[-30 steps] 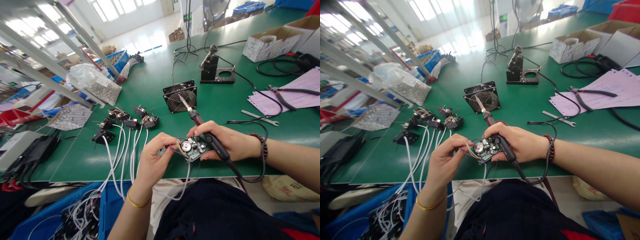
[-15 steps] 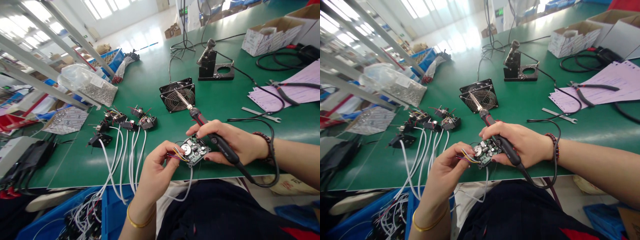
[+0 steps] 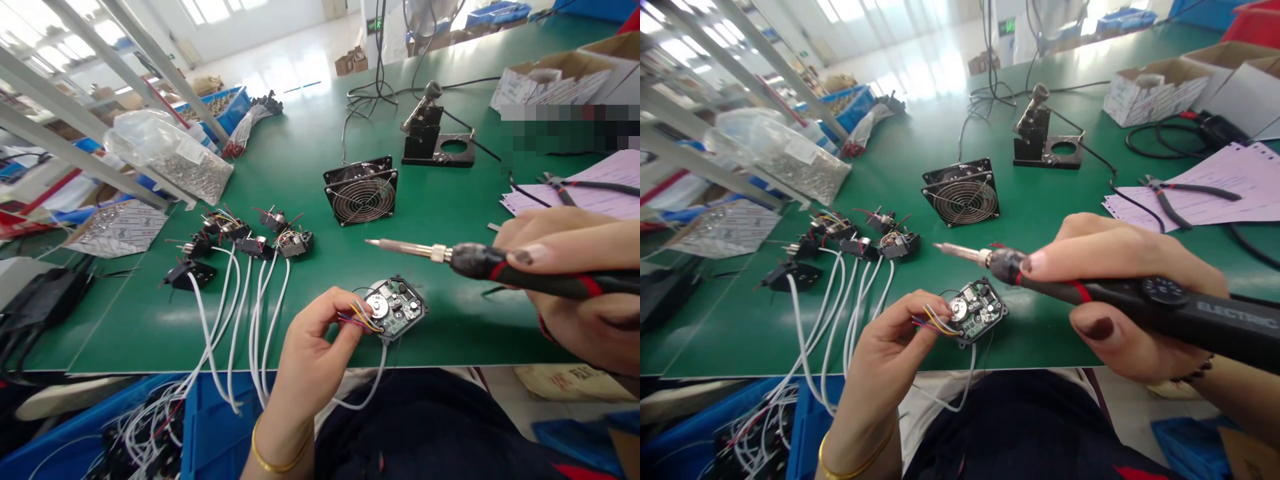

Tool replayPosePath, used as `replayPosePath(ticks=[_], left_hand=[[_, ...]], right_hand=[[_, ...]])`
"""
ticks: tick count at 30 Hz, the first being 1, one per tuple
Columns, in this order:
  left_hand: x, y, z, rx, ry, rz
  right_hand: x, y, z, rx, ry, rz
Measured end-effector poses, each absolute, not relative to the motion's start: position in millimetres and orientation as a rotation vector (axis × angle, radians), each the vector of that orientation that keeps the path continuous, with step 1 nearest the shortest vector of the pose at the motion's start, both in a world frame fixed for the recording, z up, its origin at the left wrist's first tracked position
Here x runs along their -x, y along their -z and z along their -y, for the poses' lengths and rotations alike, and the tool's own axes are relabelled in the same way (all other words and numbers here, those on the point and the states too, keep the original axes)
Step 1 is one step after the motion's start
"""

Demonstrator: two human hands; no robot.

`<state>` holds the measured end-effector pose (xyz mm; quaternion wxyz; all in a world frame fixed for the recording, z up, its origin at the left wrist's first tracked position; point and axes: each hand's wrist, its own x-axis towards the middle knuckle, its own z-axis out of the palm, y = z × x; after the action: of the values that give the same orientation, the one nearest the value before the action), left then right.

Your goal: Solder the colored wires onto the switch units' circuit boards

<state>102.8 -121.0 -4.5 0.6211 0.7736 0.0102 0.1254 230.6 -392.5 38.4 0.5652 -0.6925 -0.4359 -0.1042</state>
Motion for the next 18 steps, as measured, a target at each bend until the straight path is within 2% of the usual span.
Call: replayPosePath(ticks=[5, 11, 18], left_hand=[[-103.9, 2.8, 121.9, -1.799, -0.301, -0.025], [-103.7, 2.0, 121.6, -1.792, -0.291, -0.038], [-103.7, 4.4, 121.3, -1.792, -0.286, -0.022]], right_hand=[[-221.4, -42.2, 396.9, 1.595, 0.031, 1.181], [-210.8, -34.6, 381.3, 1.468, 0.147, 1.202], [-204.1, -41.9, 382.9, 1.593, 0.077, 1.170]])
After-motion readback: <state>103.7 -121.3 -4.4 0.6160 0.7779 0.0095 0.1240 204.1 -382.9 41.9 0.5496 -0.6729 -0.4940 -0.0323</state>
